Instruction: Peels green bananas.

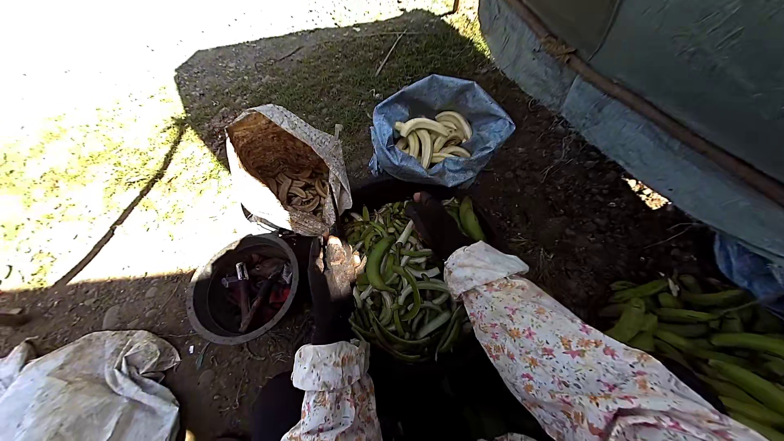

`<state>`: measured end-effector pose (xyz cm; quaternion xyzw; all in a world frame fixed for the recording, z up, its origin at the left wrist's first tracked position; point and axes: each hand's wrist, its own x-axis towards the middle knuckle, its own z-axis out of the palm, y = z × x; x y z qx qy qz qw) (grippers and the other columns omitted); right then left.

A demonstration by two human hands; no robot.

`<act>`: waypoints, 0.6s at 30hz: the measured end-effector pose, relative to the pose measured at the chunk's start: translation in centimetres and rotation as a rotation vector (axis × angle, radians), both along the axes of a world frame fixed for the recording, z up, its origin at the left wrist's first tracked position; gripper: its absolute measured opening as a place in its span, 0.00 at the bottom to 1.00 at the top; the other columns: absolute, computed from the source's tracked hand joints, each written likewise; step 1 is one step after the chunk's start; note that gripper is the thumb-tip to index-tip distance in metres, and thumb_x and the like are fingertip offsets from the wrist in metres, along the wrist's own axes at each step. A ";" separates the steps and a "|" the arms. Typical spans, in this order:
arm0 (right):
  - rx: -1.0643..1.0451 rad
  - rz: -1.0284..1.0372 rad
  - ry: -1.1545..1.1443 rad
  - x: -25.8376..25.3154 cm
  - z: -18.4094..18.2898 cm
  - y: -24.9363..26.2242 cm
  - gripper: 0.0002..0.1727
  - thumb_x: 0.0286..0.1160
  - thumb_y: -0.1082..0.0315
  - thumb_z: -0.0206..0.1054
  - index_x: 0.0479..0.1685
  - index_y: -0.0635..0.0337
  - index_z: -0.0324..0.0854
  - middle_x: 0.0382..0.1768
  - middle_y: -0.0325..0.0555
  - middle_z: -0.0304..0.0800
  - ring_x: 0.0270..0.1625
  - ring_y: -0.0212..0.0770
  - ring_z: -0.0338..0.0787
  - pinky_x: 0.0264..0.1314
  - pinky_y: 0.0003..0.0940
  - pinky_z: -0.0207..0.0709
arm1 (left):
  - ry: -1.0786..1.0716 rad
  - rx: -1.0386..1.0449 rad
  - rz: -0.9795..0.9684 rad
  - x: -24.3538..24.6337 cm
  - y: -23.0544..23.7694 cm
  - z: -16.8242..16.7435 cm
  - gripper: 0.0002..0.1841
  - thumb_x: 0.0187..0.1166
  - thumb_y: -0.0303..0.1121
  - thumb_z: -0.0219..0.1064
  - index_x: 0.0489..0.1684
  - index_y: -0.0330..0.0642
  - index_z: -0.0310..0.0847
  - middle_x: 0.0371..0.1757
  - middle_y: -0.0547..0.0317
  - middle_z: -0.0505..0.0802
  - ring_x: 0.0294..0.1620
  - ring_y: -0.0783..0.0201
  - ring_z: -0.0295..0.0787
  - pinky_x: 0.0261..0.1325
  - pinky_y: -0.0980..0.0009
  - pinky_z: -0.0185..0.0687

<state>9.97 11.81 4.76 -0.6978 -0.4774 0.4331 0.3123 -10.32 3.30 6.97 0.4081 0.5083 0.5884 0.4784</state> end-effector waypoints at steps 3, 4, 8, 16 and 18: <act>-0.225 0.343 -0.389 -6.2 -3.0 -2.5 0.43 0.83 0.40 0.58 0.89 0.61 0.56 0.71 0.64 0.80 0.71 0.63 0.84 0.70 0.64 0.76 | 0.109 0.043 0.057 -0.7 -0.8 0.2 0.21 0.90 0.35 0.50 0.76 0.34 0.70 0.54 0.57 0.88 0.49 0.73 0.87 0.54 0.73 0.87; -0.276 0.370 -0.472 -8.1 -3.7 -3.0 0.46 0.80 0.38 0.59 0.90 0.59 0.54 0.75 0.63 0.77 0.74 0.63 0.81 0.70 0.65 0.75 | 0.083 0.034 0.056 -0.6 -0.8 0.3 0.21 0.91 0.35 0.49 0.77 0.34 0.69 0.54 0.58 0.88 0.49 0.74 0.87 0.54 0.74 0.86; -0.290 0.270 -0.540 -10.9 -7.3 -3.8 0.49 0.74 0.47 0.66 0.95 0.52 0.46 0.81 0.62 0.71 0.77 0.61 0.79 0.70 0.66 0.75 | 0.156 -0.009 0.010 0.2 0.5 0.1 0.19 0.88 0.35 0.52 0.69 0.30 0.71 0.35 0.59 0.85 0.31 0.70 0.86 0.37 0.70 0.89; -0.194 0.075 0.150 -2.8 -4.6 -6.4 0.45 0.79 0.61 0.66 0.93 0.59 0.44 0.70 0.63 0.80 0.65 0.54 0.87 0.66 0.53 0.81 | 0.297 -0.037 -0.105 1.8 -0.2 -1.0 0.20 0.87 0.35 0.56 0.69 0.29 0.75 0.43 0.54 0.88 0.37 0.71 0.85 0.45 0.71 0.85; -0.041 0.034 0.582 1.4 -4.0 -8.1 0.39 0.80 0.69 0.60 0.91 0.59 0.48 0.69 0.57 0.80 0.58 0.46 0.89 0.54 0.41 0.87 | 0.282 0.011 -0.123 2.6 -0.5 -1.6 0.19 0.86 0.34 0.56 0.67 0.29 0.76 0.41 0.58 0.87 0.37 0.74 0.84 0.43 0.75 0.84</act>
